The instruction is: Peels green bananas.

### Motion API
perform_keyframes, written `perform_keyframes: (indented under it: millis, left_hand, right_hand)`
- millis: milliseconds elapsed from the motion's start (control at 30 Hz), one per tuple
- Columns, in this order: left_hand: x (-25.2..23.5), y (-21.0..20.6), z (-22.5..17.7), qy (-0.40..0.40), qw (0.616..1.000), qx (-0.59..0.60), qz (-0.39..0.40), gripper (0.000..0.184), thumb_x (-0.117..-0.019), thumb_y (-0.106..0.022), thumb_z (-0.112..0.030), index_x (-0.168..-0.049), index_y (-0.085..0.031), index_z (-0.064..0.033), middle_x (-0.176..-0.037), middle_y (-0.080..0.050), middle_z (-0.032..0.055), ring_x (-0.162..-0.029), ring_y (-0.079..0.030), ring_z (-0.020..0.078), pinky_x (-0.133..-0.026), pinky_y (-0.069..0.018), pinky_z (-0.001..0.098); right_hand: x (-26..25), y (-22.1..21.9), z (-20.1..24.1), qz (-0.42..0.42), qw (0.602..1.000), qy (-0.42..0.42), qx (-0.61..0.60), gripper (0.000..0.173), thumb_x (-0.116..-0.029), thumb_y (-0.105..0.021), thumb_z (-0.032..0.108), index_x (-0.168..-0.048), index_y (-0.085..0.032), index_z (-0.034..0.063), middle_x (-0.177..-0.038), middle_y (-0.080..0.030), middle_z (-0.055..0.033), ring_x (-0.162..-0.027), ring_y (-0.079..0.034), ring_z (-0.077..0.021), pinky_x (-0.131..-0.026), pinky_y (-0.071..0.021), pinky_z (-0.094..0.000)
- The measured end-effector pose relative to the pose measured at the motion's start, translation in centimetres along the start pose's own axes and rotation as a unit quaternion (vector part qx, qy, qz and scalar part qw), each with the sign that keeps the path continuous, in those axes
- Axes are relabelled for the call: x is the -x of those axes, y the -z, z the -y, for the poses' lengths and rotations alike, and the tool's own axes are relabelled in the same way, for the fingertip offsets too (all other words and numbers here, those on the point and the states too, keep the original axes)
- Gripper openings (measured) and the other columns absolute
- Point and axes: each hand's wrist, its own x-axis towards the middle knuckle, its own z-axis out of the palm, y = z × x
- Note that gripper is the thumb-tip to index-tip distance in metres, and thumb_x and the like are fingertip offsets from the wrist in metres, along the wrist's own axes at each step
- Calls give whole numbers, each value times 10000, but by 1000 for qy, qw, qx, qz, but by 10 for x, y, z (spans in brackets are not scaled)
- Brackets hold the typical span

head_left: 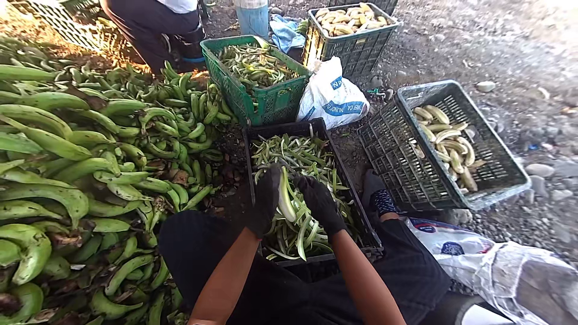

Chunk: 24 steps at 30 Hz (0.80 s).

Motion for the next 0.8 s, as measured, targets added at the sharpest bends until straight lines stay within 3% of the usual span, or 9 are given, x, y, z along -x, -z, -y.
perform_keyframes:
  millis: [100, 200, 267, 333, 400, 500, 633, 733, 800]
  left_hand:
    - [4, 0, -8, 3, 995, 92, 46, 467, -1118, -224, -234, -1252, -580, 36, -823, -685, 73, -703, -670, 126, -695, -593, 301]
    - [-9, 11, 0, 85, 965, 247, 33, 540, -1125, -196, -389, -1170, -596, -29, -802, -705, 95, -674, -689, 184, -616, -597, 332]
    - [-16, 20, 13, 104, 947, 300, 44, 521, -1116, -220, -405, -1145, -614, -64, -812, -693, 86, -671, -674, 168, -597, -586, 310]
    - [-24, 26, 21, 127, 939, 312, 72, 548, -1108, -205, -430, -1226, -608, -78, -907, -716, 99, -690, -674, 159, -606, -573, 298]
    - [-28, 26, 26, 144, 938, 306, 80, 608, -1095, -186, -489, -1237, -623, -91, -834, -702, 92, -608, -646, 145, -539, -550, 271]
    - [-27, 16, 30, 135, 949, 274, 77, 572, -1084, -222, -521, -1269, -589, -123, -862, -689, 75, -628, -637, 144, -558, -552, 289]
    - [-20, -2, 22, 91, 986, 139, -30, 532, -1117, -260, -413, -1297, -575, -25, -1047, -641, 143, -911, -623, 199, -830, -539, 418]
    - [-21, -10, 17, 110, 976, 168, -81, 457, -1121, -313, -377, -1080, -610, -32, -722, -586, 41, -562, -561, 104, -518, -502, 257]
    - [-23, -6, 19, 91, 971, 217, -32, 506, -1116, -274, -428, -1247, -588, -54, -894, -662, 81, -718, -649, 144, -626, -566, 311]
  right_hand:
    - [-3, 11, 4, -21, 999, 1, -42, 528, -1116, -323, 415, -1207, -641, 4, -1050, -676, -219, -1034, -643, -366, -907, -467, -587]
    - [-4, 12, -9, -85, 994, 64, -38, 498, -1046, -415, 498, -1168, -696, 106, -1022, -688, -146, -1007, -639, -325, -857, -474, -587]
    - [4, 14, -22, -68, 989, 128, 22, 615, -962, -440, 632, -1332, -679, 203, -1196, -681, -173, -1143, -612, -389, -917, -475, -639]
    - [13, 16, -31, -64, 972, 209, 80, 730, -899, -433, 757, -1346, -680, 235, -1201, -670, -220, -1141, -596, -459, -904, -459, -683]
    - [21, 17, -34, -55, 961, 241, 124, 792, -860, -400, 832, -1310, -704, 255, -1189, -669, -241, -1133, -596, -495, -898, -443, -712]
    - [23, 18, -25, 0, 979, 155, 130, 684, -907, -433, 739, -1309, -705, 257, -1227, -656, -232, -1175, -578, -472, -912, -438, -685]
    - [0, 0, -7, -35, 995, -9, 91, 539, -996, -492, 565, -1347, -665, 194, -1245, -656, -218, -1196, -584, -437, -935, -449, -649]
    - [-15, -8, 5, -73, 993, -52, 76, 446, -1060, -494, 402, -1342, -630, 85, -1242, -656, -239, -1190, -607, -428, -963, -459, -626]
    - [-18, -9, 11, -97, 991, -61, 68, 490, -1054, -467, 460, -1343, -628, 98, -1248, -646, -235, -1184, -598, -433, -937, -454, -645]
